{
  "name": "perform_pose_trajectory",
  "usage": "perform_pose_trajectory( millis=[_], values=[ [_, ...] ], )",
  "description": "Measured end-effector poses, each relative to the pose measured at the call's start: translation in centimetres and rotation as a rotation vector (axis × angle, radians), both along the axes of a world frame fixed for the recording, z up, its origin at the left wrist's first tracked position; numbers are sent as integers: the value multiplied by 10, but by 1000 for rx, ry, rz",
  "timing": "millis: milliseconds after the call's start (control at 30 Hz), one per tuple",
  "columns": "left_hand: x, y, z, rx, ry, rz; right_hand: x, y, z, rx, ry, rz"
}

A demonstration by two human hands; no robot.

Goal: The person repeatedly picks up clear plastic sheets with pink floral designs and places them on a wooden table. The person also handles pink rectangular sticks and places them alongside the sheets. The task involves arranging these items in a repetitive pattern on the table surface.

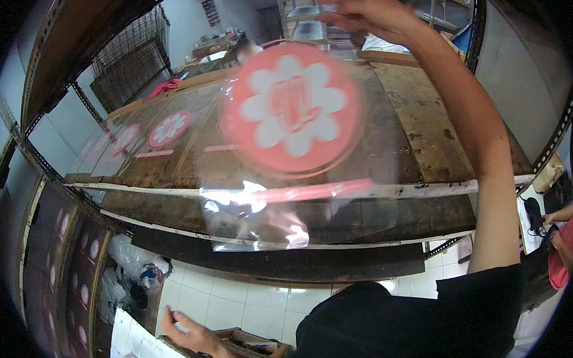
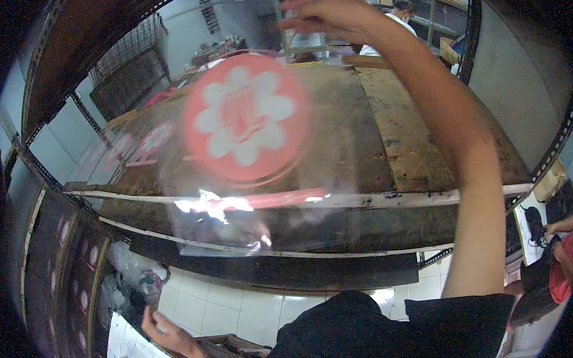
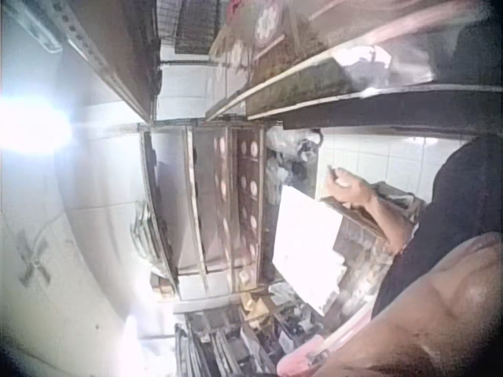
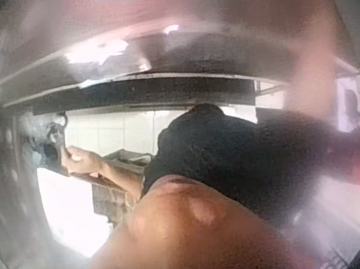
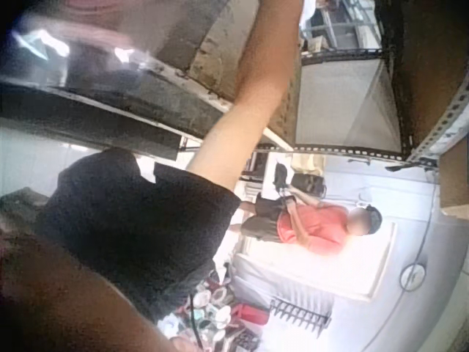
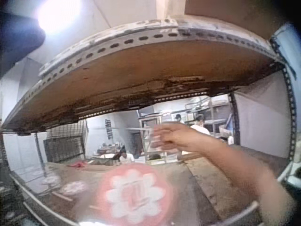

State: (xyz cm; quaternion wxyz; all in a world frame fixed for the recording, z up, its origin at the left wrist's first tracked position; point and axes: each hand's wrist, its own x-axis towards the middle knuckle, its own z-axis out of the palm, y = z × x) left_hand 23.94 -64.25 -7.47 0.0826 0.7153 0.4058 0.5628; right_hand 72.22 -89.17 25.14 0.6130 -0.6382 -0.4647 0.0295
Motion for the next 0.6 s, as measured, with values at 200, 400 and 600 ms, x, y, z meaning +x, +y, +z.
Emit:
perform_pose_trajectory(
  millis=[200, 400, 600],
  values=[
    [49, -10, -128, -285, 161, -167, 99, -123, -54, -107, 214, -245],
    [67, -68, -261, -564, 371, -303, 165, -162, -127, -377, 356, -252],
    [42, -141, -345, -932, 409, -363, 144, -138, -132, -366, 454, -276]
  ],
)
